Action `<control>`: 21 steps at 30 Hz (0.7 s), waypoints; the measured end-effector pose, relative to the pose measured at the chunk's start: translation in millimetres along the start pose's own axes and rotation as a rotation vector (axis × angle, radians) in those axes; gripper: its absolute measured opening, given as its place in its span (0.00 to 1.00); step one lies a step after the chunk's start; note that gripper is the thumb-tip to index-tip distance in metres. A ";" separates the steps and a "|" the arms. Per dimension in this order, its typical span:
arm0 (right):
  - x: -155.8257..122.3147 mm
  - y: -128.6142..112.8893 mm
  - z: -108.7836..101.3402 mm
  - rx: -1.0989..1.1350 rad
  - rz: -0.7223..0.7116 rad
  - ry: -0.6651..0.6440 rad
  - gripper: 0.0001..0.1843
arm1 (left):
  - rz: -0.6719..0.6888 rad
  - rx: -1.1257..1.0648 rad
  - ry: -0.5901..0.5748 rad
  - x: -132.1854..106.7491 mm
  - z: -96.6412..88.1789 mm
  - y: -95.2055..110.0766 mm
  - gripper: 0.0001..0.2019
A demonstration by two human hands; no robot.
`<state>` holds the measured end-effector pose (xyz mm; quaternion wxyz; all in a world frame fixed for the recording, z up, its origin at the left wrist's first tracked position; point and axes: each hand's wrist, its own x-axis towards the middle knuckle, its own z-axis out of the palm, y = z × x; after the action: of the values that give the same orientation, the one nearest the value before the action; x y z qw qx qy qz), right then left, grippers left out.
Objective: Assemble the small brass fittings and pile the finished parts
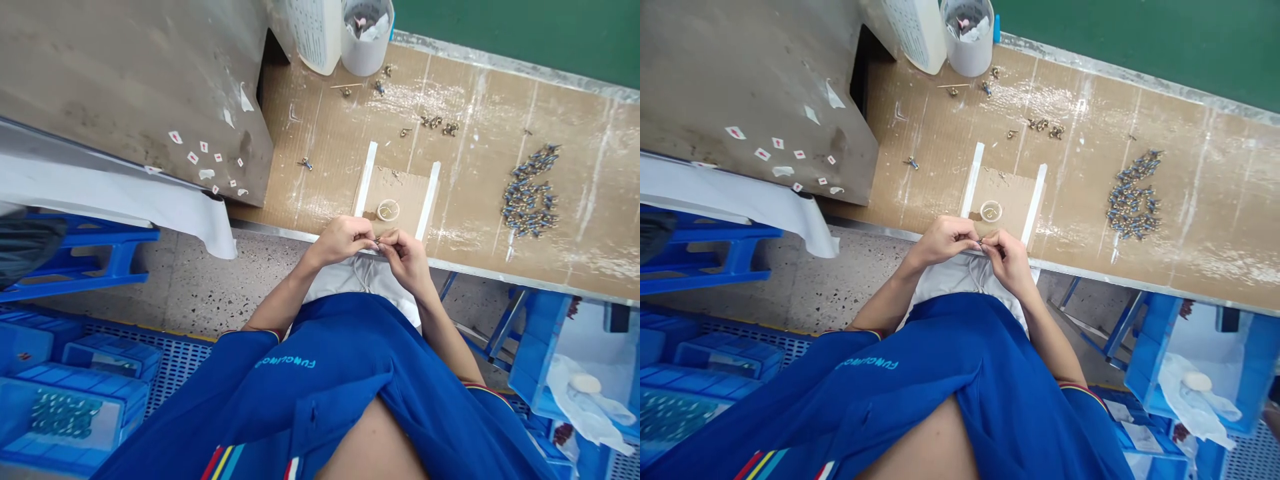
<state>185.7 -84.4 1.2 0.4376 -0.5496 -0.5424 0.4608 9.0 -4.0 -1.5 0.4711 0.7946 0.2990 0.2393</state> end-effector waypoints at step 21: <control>6.7 -3.2 -1.3 -0.011 0.018 -0.021 0.11 | 0.125 -0.017 0.058 -1.3 -0.7 -0.6 0.12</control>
<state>186.4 -77.6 4.3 0.4246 -0.5520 -0.5443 0.4677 7.5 -4.2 -1.8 0.4530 0.8004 0.2604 0.2937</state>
